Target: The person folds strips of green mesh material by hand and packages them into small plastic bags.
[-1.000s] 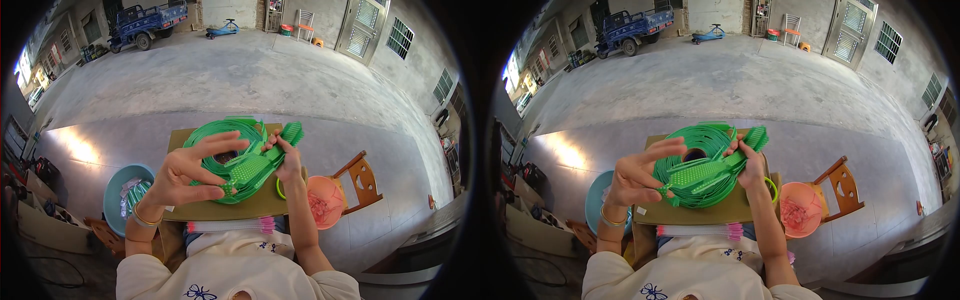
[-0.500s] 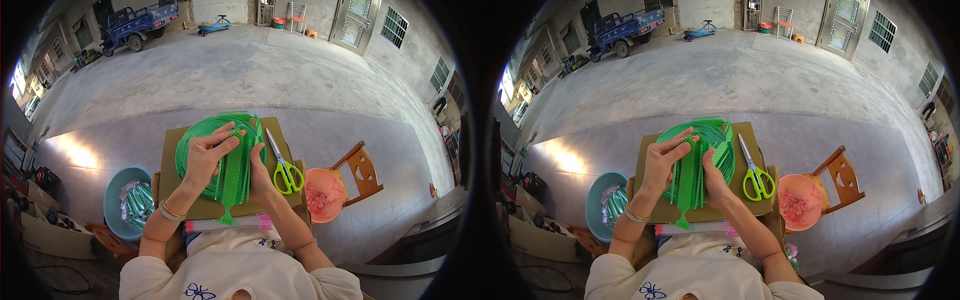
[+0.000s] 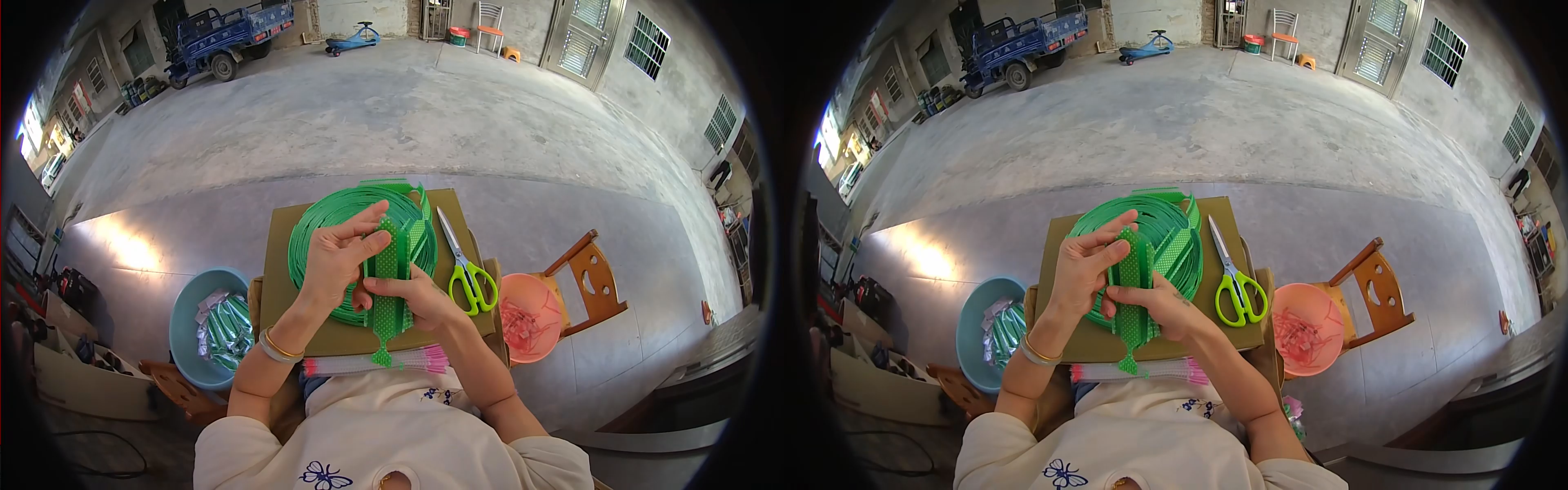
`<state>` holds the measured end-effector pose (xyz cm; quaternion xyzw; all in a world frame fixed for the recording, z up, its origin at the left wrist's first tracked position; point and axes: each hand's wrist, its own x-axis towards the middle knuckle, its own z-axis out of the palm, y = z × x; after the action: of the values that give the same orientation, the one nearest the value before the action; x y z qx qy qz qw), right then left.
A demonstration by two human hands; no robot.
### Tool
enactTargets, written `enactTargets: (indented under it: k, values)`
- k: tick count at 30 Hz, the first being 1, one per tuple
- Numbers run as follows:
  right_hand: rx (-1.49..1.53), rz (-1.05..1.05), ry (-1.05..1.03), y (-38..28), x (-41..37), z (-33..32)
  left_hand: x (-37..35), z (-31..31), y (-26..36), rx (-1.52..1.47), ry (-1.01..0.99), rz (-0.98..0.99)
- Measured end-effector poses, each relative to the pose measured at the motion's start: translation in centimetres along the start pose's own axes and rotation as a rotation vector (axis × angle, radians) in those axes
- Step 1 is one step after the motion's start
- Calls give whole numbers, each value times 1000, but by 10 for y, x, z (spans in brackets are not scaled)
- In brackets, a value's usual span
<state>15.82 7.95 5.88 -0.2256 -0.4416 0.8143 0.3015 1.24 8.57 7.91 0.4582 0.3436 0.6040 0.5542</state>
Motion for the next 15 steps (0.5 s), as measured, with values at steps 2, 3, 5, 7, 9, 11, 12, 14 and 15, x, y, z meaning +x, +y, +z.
enactTargets:
  k: [2,3,5,7,9,11,12,14,15]
  values:
    - [18,21,-13,0,-2,1,0,-9,4,21,-61,-95]
    - [-16,14,-73,-1,-2,0,0,-13,8,50,-104,-149]
    - [-84,1,-194,-5,-5,-4,0,-13,12,0,-138,-162]
    - [-183,22,-186,-7,-7,-6,-2,-13,21,-37,-176,-195]
    - [-230,37,-185,-8,-7,-4,-4,-16,32,-61,-217,-248]
    - [-224,44,-189,-12,-8,0,-4,-19,27,24,-190,-186]
    - [-252,50,-174,-13,-8,0,-4,-20,26,67,-178,-155]
    - [-307,63,-145,-15,-8,0,-3,-22,26,125,-206,-128]
    - [-522,-66,-48,-12,-7,-1,-3,-22,27,153,-220,-114]
